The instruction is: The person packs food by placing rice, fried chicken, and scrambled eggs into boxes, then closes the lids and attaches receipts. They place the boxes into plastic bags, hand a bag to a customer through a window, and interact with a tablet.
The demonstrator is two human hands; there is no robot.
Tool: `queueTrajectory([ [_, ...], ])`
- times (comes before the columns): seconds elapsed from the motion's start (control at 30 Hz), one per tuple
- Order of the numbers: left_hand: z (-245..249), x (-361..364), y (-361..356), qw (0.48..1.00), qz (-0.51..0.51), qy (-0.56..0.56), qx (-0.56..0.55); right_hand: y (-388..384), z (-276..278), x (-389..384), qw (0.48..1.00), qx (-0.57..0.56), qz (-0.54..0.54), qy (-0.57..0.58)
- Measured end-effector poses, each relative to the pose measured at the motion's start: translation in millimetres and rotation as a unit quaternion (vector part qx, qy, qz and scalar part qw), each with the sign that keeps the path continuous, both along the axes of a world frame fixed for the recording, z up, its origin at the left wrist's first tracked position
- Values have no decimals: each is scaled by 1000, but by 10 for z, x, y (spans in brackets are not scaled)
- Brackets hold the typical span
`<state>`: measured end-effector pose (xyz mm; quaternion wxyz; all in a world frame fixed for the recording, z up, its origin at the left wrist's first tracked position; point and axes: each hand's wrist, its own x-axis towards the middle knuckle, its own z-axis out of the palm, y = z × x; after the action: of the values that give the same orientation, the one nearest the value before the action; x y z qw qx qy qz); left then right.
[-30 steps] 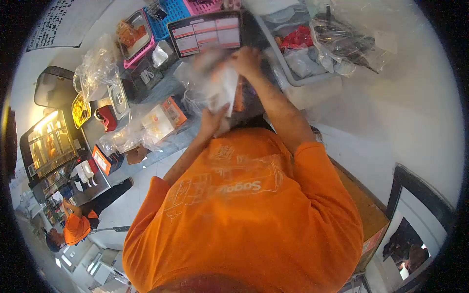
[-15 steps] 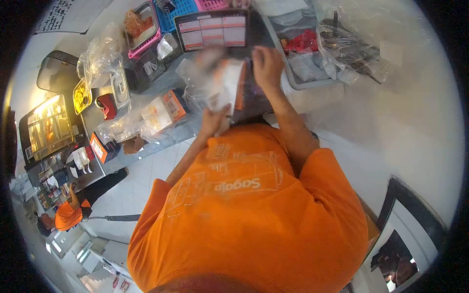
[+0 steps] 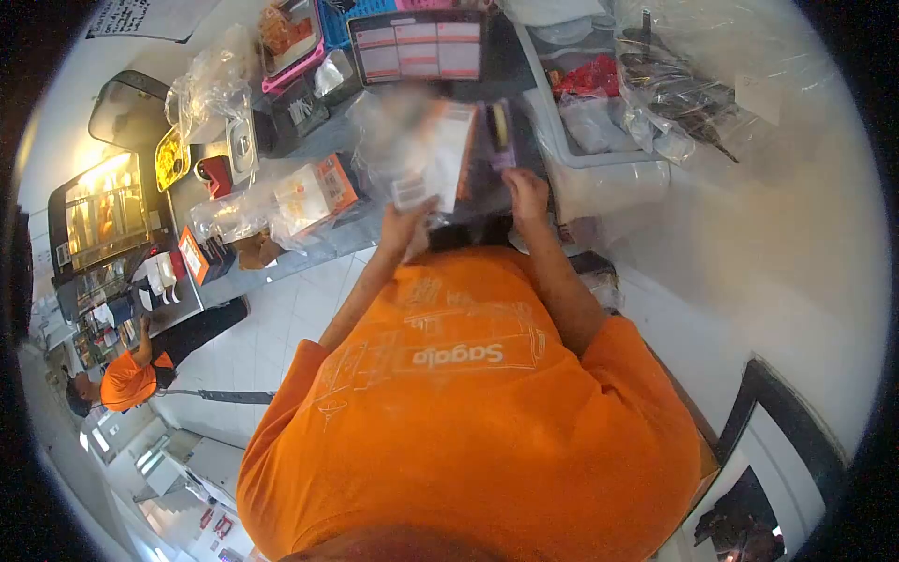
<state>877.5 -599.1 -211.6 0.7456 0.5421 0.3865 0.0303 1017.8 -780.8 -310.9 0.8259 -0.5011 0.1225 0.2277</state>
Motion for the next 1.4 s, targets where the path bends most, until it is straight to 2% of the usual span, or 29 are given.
queueTrajectory([
  [0.03,-31,-9,20,1000,-13,10,10,-31,-57,-9,1000,1,-3,-1],
  [0.07,-64,-37,36,999,-28,21,19,-79,-113,-28,951,-226,49,-206],
  [0.1,-62,-51,50,999,-34,23,18,-139,-184,-62,808,-433,96,-388],
  [0.2,-35,-41,105,997,-71,20,37,-223,-572,-38,816,-487,49,-308],
  [0.23,-69,-47,134,995,-84,30,47,-174,-270,-57,815,-488,38,-311],
  [0.27,-81,-41,166,993,-96,41,56,-92,394,-159,941,-302,112,-109],
  [0.3,-28,-26,180,993,-103,35,55,-24,798,-314,975,-85,176,102],
  [0.37,102,-6,201,992,-108,50,29,72,910,-562,932,-37,351,77],
  [0.4,73,-11,240,992,-116,44,26,214,889,-682,935,-42,344,75],
  [0.47,-68,-43,304,988,-154,2,27,499,704,-918,959,-195,199,62],
  [0.5,-152,-91,328,987,-159,-4,23,545,643,-976,959,-200,192,58],
  [0.57,-267,-147,401,984,-152,-83,30,642,551,-961,948,-284,135,52],
  [0.63,38,-246,573,986,-156,-64,-6,578,435,-941,948,-292,124,14],
  [0.67,185,-312,681,986,-158,-36,-41,495,317,-907,875,-450,176,-34],
  [0.7,233,-365,785,985,-166,-39,-42,452,258,-900,770,-593,221,-78],
  [0.77,317,-454,975,972,-113,-120,-170,473,720,-900,756,-611,204,-117],
  [0.8,504,-491,1040,980,-90,-89,-154,503,970,-885,740,-624,195,-159],
  [0.87,568,-536,1213,969,-71,-120,-202,598,1124,-798,721,-560,33,-407],
  [0.9,590,-569,1289,956,-50,-149,-249,694,1307,-716,724,-532,28,-439],
  [0.97,717,-590,1358,955,-46,-141,-255,997,1485,-599,723,-504,21,-473],
  [1.03,973,-595,1365,954,-47,-152,-255,1294,1518,-544,515,-644,51,-563],
  [1.07,1082,-608,1349,953,-46,-158,-255,1323,1371,-418,512,-644,49,-567],
  [1.1,1195,-634,1324,943,-52,-170,-281,1359,1089,-280,574,-618,83,-531],
  [1.13,1289,-640,1315,932,-56,-186,-305,1435,1104,-238,632,-586,117,-494],
  [1.2,1284,-634,1351,900,-75,-209,-375,1202,1374,-441,860,-430,56,-269],
  [1.23,1316,-682,1336,900,-73,-210,-376,1014,1662,-650,870,-448,10,-207],
  [1.27,1393,-679,1309,897,-91,-204,-382,737,1726,-838,834,-480,-65,-265],
  [1.33,1581,-703,1188,902,-114,-195,-367,185,1856,-1203,719,-555,-219,-357],
  [1.4,1603,-731,1040,900,-142,-188,-366,-603,2347,-1587,647,-566,-359,-364],
])
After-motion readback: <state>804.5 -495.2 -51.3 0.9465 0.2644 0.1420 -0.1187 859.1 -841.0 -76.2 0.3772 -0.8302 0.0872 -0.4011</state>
